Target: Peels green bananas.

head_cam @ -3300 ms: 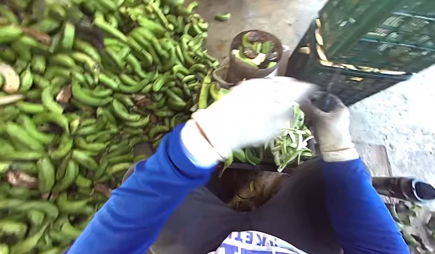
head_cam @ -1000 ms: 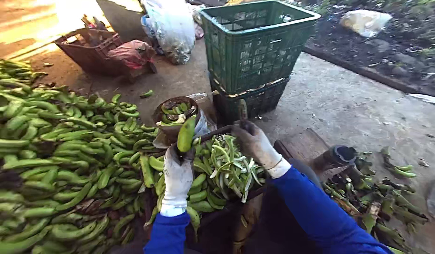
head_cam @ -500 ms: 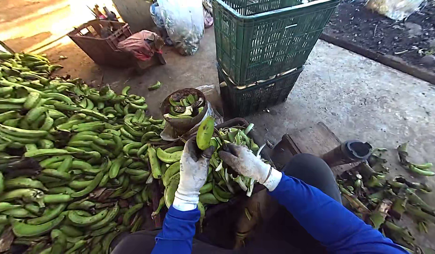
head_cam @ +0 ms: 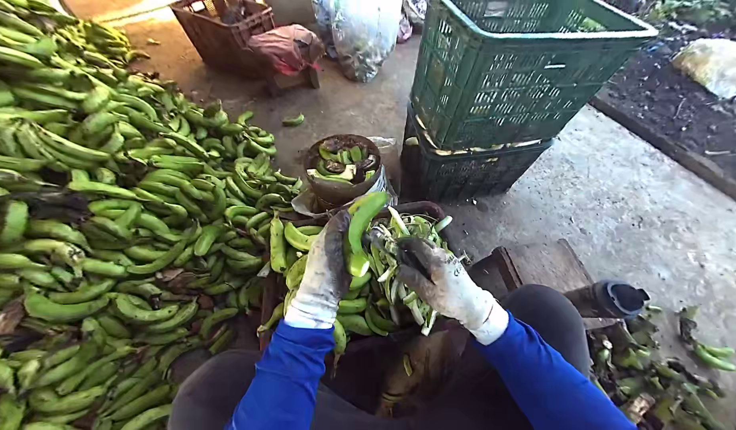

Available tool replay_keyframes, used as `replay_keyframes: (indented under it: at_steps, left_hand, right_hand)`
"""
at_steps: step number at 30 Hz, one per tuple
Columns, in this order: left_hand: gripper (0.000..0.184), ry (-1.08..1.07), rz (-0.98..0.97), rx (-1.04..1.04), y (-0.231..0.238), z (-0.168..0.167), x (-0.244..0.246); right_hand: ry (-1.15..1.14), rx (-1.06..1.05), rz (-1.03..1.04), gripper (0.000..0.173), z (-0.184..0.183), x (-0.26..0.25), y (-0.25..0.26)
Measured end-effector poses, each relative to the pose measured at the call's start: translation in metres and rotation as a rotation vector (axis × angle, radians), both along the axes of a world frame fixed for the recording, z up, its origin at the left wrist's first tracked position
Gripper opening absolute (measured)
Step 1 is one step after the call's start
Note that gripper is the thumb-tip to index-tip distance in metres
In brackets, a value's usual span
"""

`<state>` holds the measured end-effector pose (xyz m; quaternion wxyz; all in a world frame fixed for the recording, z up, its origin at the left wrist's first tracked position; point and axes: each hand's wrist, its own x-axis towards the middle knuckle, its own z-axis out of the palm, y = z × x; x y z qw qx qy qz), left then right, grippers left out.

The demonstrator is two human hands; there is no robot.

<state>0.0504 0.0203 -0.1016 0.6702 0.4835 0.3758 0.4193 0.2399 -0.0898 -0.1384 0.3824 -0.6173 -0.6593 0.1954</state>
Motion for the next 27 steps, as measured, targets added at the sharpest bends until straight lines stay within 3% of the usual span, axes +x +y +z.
replay_keyframes:
  at_steps: [3, 6, 8, 11, 13, 16, 20, 22, 23, 25, 27]
  left_hand:
    - [0.037, 0.342, -0.020, 0.320, -0.004, -0.007, 0.004]
    - [0.035, 0.505, -0.057, 0.537, -0.003, -0.009, 0.002]
    - [0.036, 0.523, -0.102, 0.575, -0.006, -0.010, 0.003]
    - [0.041, 0.536, -0.086, 0.498, -0.010, -0.012, 0.015]
    - [0.052, 0.599, -0.029, 0.403, -0.012, -0.013, 0.022]
    - [0.058, 0.437, 0.026, 0.157, -0.005, -0.020, 0.023]
    - [0.054, 0.092, -0.082, -0.050, 0.015, -0.026, 0.013]
    - [0.049, 0.065, -0.066, -0.041, 0.018, -0.026, 0.016]
    - [0.045, 0.139, -0.033, 0.036, 0.016, -0.025, 0.018]
    - [0.032, 0.473, -0.009, 0.420, 0.010, -0.021, 0.016]
    - [0.056, 0.683, 0.001, 0.733, 0.009, -0.018, 0.014]
  right_hand:
    - [-0.081, 0.075, 0.063, 0.055, 0.002, -0.010, -0.001]
    - [-0.091, 0.041, 0.118, 0.052, 0.002, -0.011, 0.001]
    - [-0.090, 0.026, 0.092, 0.050, -0.001, -0.008, 0.005]
    - [-0.116, 0.002, -0.137, 0.044, -0.008, -0.001, 0.018]
    - [-0.101, -0.143, -0.315, 0.047, -0.010, 0.013, 0.031]
    - [0.000, -0.366, -0.456, 0.057, -0.015, 0.046, 0.045]
    - [0.096, -0.321, -0.404, 0.058, -0.002, 0.046, 0.030]
    - [0.178, -0.188, -0.255, 0.049, 0.001, 0.030, 0.019]
    - [0.217, -0.137, -0.165, 0.045, 0.001, 0.020, 0.013]
    - [0.239, -0.091, -0.001, 0.042, -0.002, 0.006, 0.006]
    - [0.218, -0.085, 0.103, 0.042, -0.008, 0.000, 0.005]
